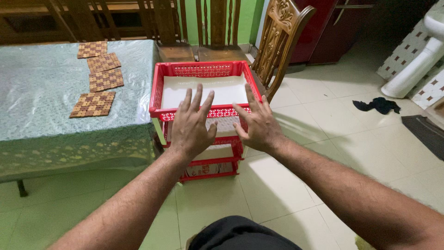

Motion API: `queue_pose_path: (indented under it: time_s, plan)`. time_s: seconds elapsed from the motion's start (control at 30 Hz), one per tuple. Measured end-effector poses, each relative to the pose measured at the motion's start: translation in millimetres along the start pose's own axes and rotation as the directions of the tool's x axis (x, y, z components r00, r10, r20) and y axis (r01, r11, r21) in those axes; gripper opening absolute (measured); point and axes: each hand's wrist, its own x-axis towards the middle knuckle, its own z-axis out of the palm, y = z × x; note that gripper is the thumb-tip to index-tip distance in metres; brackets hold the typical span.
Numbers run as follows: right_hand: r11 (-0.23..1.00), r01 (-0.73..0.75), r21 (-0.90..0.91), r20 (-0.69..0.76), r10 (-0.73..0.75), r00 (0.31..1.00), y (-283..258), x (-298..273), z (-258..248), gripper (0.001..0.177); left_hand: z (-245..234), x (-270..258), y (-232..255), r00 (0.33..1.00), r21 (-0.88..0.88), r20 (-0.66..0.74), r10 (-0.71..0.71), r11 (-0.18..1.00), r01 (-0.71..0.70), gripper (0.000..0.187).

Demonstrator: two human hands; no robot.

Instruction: The person assembles a red plastic basket by snapping together corner connectors and side panels. They then disassemble a white basket and place its panels inside the red basket.

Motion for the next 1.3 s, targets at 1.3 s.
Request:
queue_pose_path:
  time_s: [1.3]
  plan:
    - [0.942, -0.333, 0.034, 0.312, 0.306, 0.899, -56, 19, 36, 0.062, 37, -13, -71, 0.873, -0.078, 0.479, -0.098, 0.985, 0.153, 0.086]
